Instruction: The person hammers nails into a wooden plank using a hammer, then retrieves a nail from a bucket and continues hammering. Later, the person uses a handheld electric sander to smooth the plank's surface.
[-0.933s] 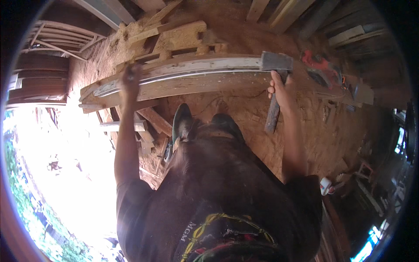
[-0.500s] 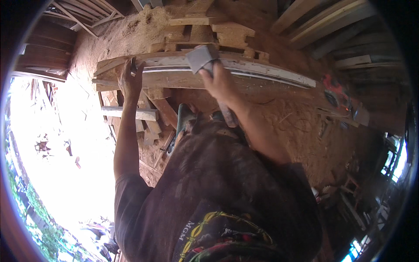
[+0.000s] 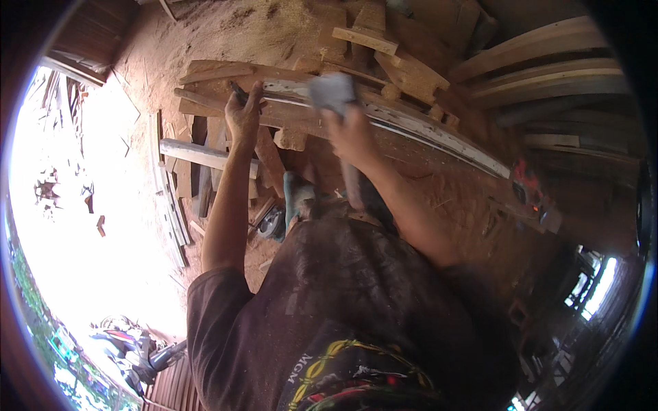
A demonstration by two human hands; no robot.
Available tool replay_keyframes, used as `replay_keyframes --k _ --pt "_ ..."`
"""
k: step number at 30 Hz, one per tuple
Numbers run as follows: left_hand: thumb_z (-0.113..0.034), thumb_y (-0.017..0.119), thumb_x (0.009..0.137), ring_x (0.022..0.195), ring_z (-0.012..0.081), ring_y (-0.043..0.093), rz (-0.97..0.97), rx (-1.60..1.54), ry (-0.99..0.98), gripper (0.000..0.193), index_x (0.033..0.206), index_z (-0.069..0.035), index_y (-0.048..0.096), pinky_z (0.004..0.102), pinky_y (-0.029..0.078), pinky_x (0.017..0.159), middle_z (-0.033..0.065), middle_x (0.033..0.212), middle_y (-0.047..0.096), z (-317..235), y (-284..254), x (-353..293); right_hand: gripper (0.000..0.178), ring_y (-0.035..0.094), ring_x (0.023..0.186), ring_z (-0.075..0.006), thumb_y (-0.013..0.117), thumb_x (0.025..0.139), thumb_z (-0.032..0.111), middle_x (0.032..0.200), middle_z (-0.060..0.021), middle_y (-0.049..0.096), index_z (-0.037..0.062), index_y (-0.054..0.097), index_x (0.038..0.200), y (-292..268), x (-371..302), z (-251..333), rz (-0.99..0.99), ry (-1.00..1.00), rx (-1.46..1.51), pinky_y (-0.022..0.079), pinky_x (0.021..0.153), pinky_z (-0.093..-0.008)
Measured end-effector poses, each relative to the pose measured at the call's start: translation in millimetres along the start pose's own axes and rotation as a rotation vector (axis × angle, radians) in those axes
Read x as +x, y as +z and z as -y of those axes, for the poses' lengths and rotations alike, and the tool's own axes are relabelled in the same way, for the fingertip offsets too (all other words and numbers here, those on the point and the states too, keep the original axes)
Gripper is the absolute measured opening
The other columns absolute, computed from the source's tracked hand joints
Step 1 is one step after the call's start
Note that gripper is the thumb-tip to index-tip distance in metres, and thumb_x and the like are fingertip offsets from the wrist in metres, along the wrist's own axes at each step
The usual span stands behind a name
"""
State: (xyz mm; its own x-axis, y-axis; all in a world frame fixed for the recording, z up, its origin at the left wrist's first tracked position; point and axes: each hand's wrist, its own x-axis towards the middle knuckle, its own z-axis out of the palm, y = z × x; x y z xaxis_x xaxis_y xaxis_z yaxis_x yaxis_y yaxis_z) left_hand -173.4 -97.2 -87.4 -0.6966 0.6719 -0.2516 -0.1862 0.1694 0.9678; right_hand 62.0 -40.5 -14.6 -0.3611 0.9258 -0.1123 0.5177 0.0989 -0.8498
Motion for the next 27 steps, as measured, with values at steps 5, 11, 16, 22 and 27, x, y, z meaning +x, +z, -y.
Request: replay_keyframes --k 5,11,16,22,27 --pt "-0.038 0.08 0.096 0.076 0.0126 0.068 -0.033 -0.177 -0.026 0.042 0.096 0.003 0.068 0.0268 0.058 0.07 0.0052 0.084 0.068 8.1 10.7 -4.7 0.038 0.067 0.087 -0.053 0.068 0.096 0.028 0.098 -0.0355 0.066 -0.0041 0.06 0.114 43.4 45.1 24.5 0.163 -0.214 -0.12 0.055 0.08 -0.0561" --pt "-0.034 0.077 0.099 0.092 0.0151 0.07 -0.016 -0.155 -0.106 0.041 0.109 0.005 0.069 0.0317 0.062 0.086 0.0084 0.103 0.072 6.7 -2.0 -15.0 0.036 0.059 0.055 -0.0111 0.064 0.104 0.033 0.077 -0.0034 0.056 0.0021 0.052 0.119 -74.7 -28.6 -15.1 -0.02 0.361 0.165 0.046 0.038 -0.027" --pt "-0.023 0.072 0.102 0.094 0.0149 0.07 0.028 0.006 -0.067 0.031 0.113 0.006 0.07 0.0307 0.061 0.086 0.0086 0.107 0.073 25.8 -0.4 -3.0 0.027 0.056 0.049 -0.0176 0.058 0.107 0.028 0.061 -0.0022 0.053 0.0017 0.06 0.113 -28.5 -13.4 26.2 0.212 0.379 0.191 0.047 0.041 -0.0351" --pt "-0.018 0.072 0.102 0.1 0.0177 0.074 -0.025 -0.223 0.034 0.027 0.118 0.003 0.068 0.0314 0.066 0.077 0.0118 0.111 0.074 32.9 -8.0 -0.6 0.039 0.07 0.08 -0.0317 0.067 0.099 0.035 0.086 -0.0184 0.07 -0.0021 0.064 0.112 -18.0 -2.4 3.6 0.032 -0.053 -0.176 0.056 0.077 -0.0519" --pt "-0.024 0.075 0.1 0.09 0.0142 0.072 0.024 0.078 0.101 0.028 0.113 0.001 0.072 0.0304 0.062 0.076 0.0087 0.105 0.075 15.4 -11.0 2.0 0.063 0.062 0.056 -0.0153 0.065 0.1 0.056 0.076 -0.0077 0.064 0.0047 0.056 0.137 -173.7 -74.3 -80.1 -0.325 0.52 -0.018 0.054 0.046 -0.0268"
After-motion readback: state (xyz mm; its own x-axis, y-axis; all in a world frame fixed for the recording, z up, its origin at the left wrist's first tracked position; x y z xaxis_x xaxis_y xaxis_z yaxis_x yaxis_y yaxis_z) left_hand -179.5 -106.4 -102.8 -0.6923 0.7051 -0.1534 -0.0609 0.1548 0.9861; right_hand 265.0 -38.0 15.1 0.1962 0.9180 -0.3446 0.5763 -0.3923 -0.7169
